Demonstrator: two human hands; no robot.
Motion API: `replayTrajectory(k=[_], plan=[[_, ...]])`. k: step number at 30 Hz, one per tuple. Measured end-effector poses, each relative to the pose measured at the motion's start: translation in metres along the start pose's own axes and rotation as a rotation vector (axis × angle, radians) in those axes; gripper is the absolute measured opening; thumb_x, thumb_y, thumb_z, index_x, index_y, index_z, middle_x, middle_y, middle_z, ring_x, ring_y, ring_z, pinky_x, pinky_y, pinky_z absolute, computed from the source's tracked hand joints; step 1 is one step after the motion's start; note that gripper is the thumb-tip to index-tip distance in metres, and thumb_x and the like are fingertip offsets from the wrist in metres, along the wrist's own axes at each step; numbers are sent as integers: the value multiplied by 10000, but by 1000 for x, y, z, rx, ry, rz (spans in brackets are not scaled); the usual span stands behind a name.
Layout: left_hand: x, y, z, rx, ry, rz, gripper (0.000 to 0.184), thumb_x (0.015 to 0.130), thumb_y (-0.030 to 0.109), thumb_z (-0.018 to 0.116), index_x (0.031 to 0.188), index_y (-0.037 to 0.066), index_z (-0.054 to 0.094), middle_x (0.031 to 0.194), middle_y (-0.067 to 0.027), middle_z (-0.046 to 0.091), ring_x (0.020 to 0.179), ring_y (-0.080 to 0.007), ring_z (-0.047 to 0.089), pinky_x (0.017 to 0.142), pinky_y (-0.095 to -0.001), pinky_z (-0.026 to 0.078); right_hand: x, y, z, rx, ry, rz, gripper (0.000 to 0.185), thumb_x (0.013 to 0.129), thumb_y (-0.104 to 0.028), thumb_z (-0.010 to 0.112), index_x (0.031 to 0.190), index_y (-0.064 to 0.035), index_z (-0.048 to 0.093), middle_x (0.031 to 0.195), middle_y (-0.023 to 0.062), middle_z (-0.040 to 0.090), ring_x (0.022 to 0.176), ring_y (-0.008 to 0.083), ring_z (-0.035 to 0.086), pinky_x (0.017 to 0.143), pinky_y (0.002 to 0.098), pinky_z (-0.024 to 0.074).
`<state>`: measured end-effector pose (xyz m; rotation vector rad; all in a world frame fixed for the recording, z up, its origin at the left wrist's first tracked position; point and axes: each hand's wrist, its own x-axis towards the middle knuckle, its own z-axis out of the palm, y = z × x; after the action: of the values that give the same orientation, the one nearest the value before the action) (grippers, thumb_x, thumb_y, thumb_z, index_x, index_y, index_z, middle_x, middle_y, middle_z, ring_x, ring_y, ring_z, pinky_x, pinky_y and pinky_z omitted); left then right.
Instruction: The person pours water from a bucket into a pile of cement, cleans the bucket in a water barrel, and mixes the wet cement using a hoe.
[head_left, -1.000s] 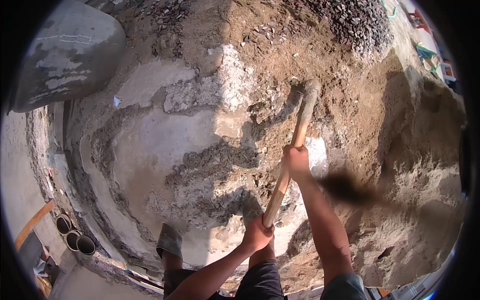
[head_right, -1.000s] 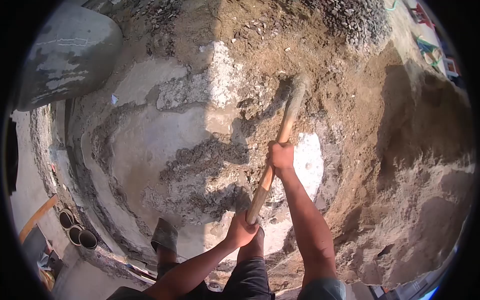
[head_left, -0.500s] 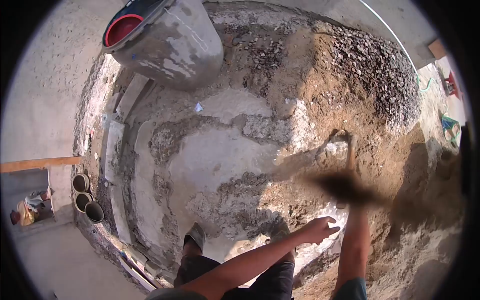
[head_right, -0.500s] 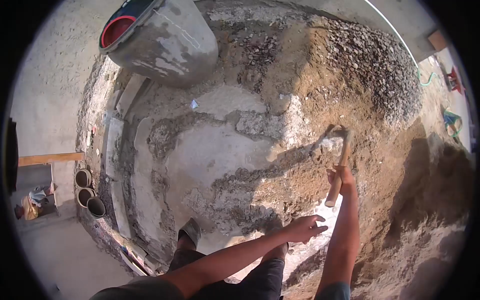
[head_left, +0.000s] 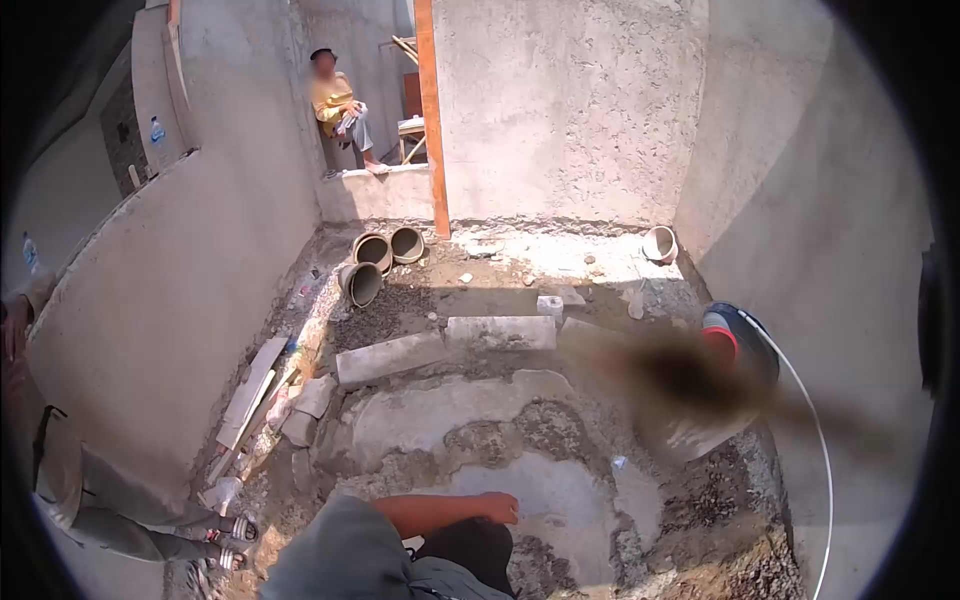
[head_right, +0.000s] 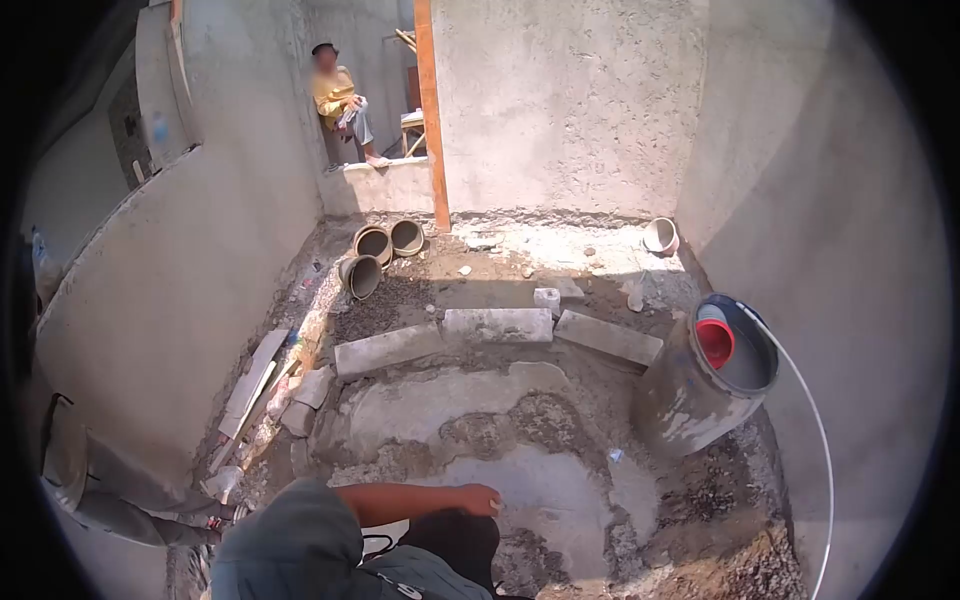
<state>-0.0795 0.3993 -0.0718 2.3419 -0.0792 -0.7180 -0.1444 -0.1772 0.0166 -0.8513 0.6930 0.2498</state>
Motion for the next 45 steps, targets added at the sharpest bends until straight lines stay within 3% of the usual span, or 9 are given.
replayTrajectory(k=[2, 5, 7, 9, 17, 29, 36, 39, 45], plan=[[-26, 22, -32, -65, -4, -46, 580, 763, 486, 699, 1163, 67, 663, 1120, -192, 681, 1067, -367, 631, 918, -435, 496, -31, -83, 66, -10, -61, -212, 736, 986, -558, 406, 1542, -100, 253, 1580, 171, 239, 1459, 332, 223, 1103, 596, 273], [-29, 71, -101, -256, -86, 111, 695, 842, 496, 698, 1251, -55, 589, 1078, -209, 689, 1042, -253, 656, 901, -351, 502, -51, -312, 145, -259, 200, -870, 683, 984, -456, 487, 1515, -67, 309, 1571, 140, 292, 1443, 320, 281, 1148, 564, 239], [-26, 103, -131, -246, -87, 46, 656, 873, 482, 676, 1364, 71, 537, 1189, -124, 655, 1083, -227, 616, 885, -367, 504, -75, -407, 162, -543, 234, -1277, 659, 988, -410, 501, 1547, -134, 289, 1615, 114, 218, 1459, 306, 258, 1176, 534, 178], [-29, 187, -165, -370, -248, 68, 678, 891, 485, 662, 1420, 105, 473, 1313, -83, 571, 1194, -222, 538, 928, -402, 474, -217, -365, 227, -257, 382, -1017, 759, 926, -569, 526, 1555, -221, 283, 1645, 126, 102, 1510, 336, 79, 1194, 518, 118], [71, 402, -416, -834, 53, 536, 928, 881, 660, 536, 1561, 126, 201, 1554, -137, 327, 1407, -326, 329, 1118, -528, 289, -277, -255, 313, -465, -882, -582, 843, 980, -659, 282, 1486, 13, 336, 1504, 245, 379, 1358, 383, 427, 1098, 490, 381], [-200, 420, -342, -262, -1084, 968, 667, 981, 537, 483, 1376, 0, 479, 1310, -176, 588, 1134, -309, 626, 884, -421, 542, -148, -438, 212, -135, -186, -888, 696, 976, -615, 390, 1538, -212, 313, 1589, 80, 290, 1470, 298, 248, 1175, 538, 138], [-77, 397, -452, -538, -291, 789, 731, 961, 607, 461, 1407, 29, 432, 1381, -173, 522, 1216, -294, 552, 968, -445, 482, -262, -206, 344, -588, -905, -672, 844, 925, -644, 495, 1499, -48, 331, 1455, 246, 437, 1250, 375, 537, 971, 529, 506], [-24, 385, -460, -639, 25, 735, 790, 956, 660, 405, 1456, 49, 368, 1458, -155, 448, 1287, -289, 487, 1030, -469, 433, -290, -211, 292, -860, -900, -699, 935, 873, -720, 491, 1435, 22, 403, 1421, 273, 470, 1254, 395, 541, 1005, 527, 482], [-137, 399, -312, -371, -969, 956, 900, 908, 716, 414, 1416, -27, 416, 1430, -255, 461, 1289, -386, 505, 1002, -502, 463, -267, -396, 159, -333, -10, -871, 798, 935, -651, 437, 1501, -93, 362, 1541, 195, 325, 1370, 341, 388, 1097, 488, 366]])
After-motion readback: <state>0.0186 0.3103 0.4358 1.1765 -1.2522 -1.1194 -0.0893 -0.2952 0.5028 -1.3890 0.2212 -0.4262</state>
